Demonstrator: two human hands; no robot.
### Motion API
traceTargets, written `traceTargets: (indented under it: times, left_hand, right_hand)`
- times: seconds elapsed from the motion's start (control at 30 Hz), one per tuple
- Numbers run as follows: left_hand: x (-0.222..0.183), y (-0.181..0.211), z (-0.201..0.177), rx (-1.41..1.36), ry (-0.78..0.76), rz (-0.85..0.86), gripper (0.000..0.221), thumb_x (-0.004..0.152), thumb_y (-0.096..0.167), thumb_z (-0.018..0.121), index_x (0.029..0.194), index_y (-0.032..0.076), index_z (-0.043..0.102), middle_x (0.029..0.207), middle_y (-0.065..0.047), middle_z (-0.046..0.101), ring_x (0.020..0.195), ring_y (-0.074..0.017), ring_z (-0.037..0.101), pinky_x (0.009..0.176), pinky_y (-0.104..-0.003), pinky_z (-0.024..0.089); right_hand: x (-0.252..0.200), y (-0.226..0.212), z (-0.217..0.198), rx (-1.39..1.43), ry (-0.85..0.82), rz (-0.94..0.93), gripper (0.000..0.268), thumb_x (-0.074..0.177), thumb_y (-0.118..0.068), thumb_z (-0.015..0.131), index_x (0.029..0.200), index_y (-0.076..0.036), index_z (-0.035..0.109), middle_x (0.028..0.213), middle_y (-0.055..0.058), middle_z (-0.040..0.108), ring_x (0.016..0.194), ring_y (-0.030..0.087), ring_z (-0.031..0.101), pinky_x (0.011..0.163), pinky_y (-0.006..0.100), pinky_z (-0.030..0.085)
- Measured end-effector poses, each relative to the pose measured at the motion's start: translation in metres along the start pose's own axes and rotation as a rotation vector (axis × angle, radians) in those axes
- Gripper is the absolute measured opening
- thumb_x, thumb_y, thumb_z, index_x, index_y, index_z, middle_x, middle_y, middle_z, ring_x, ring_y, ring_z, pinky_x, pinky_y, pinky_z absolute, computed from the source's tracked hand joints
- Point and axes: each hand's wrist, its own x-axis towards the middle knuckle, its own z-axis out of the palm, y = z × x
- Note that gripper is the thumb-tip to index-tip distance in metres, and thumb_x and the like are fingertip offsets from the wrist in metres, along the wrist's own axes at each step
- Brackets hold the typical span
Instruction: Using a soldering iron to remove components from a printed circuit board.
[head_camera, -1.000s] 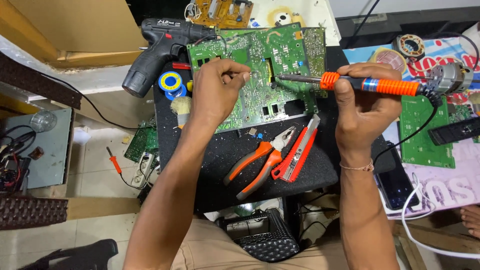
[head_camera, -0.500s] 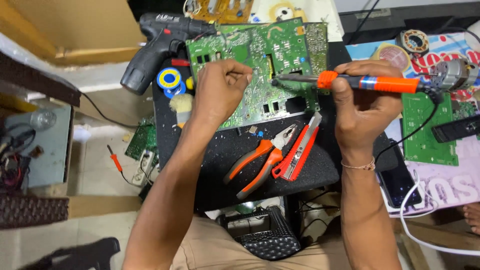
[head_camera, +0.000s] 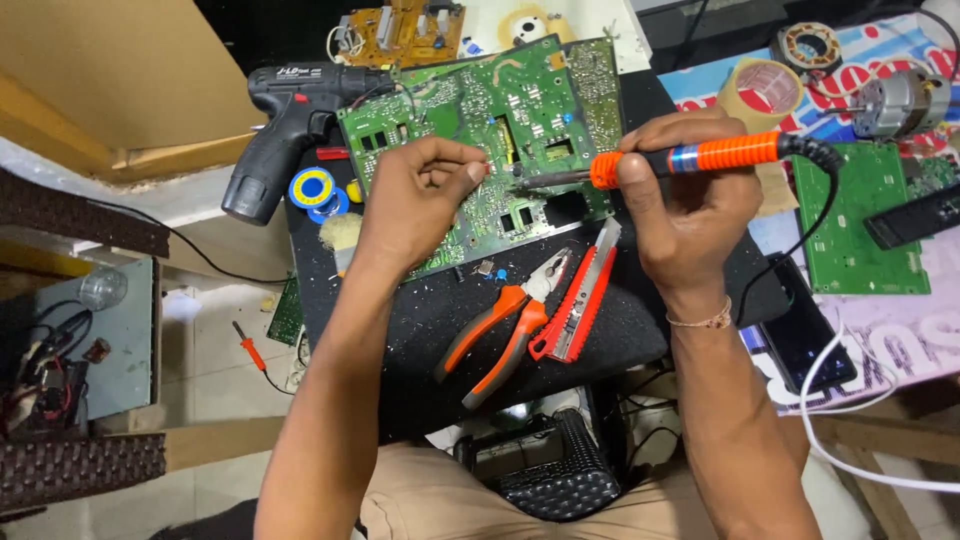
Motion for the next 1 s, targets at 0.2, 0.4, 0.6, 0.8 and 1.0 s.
traceTargets:
  times: [0.2, 0.4, 0.6, 0.8, 1.0]
  left_hand:
    - [0.001, 0.0, 0.003, 0.019, 0.002, -0.048, 0.007, 0.092, -0.001, 0.071, 0.099, -0.001, 0.071, 0.078, -0.005, 0.067, 0.059, -0.0061, 0.053, 0.046, -0.019, 0.046]
    - [0.003, -0.001, 0.003, 0.05, 0.032, -0.087, 0.023, 0.091, 0.001, 0.07, 0.114, 0.0, 0.072, 0.085, -0.005, 0.07, 0.063, -0.0054, 0.056, 0.05, -0.018, 0.052]
    - [0.0, 0.002, 0.004, 0.04, 0.068, -0.055, 0.011, 0.089, 0.005, 0.074, 0.098, 0.0, 0.077, 0.078, -0.007, 0.073, 0.054, -0.0053, 0.055, 0.044, -0.018, 0.048]
    - [0.0, -0.008, 0.006, 0.014, 0.101, 0.035, 0.008, 0.086, 0.001, 0.072, 0.093, -0.003, 0.075, 0.083, -0.01, 0.076, 0.058, -0.0053, 0.056, 0.048, -0.017, 0.047]
    - [0.002, -0.007, 0.007, 0.11, 0.132, 0.0, 0.005, 0.084, 0.003, 0.074, 0.088, 0.002, 0.075, 0.082, -0.007, 0.077, 0.064, -0.0083, 0.066, 0.059, -0.021, 0.059]
  right_hand:
    - [0.001, -0.001, -0.002, -0.018, 0.017, 0.004, 0.017, 0.102, 0.002, 0.064, 0.11, 0.001, 0.05, 0.108, 0.015, 0.057, 0.097, 0.026, 0.063, 0.092, 0.036, 0.056]
    - [0.001, -0.001, -0.001, 0.001, 0.011, 0.009, 0.017, 0.103, 0.001, 0.064, 0.111, -0.001, 0.05, 0.11, 0.014, 0.057, 0.099, 0.025, 0.063, 0.094, 0.036, 0.057]
    - [0.001, -0.003, 0.002, -0.031, 0.029, -0.057, 0.02, 0.102, 0.001, 0.064, 0.11, -0.003, 0.046, 0.11, 0.014, 0.055, 0.101, 0.025, 0.06, 0.099, 0.038, 0.054]
    - [-0.002, 0.0, 0.005, 0.029, 0.0, -0.064, 0.023, 0.102, -0.003, 0.067, 0.111, -0.006, 0.046, 0.11, 0.011, 0.055, 0.104, 0.025, 0.062, 0.101, 0.037, 0.056]
    - [-0.003, 0.002, 0.007, 0.03, -0.004, -0.068, 0.022, 0.101, -0.004, 0.068, 0.11, -0.006, 0.048, 0.11, 0.011, 0.056, 0.103, 0.025, 0.063, 0.1, 0.038, 0.058]
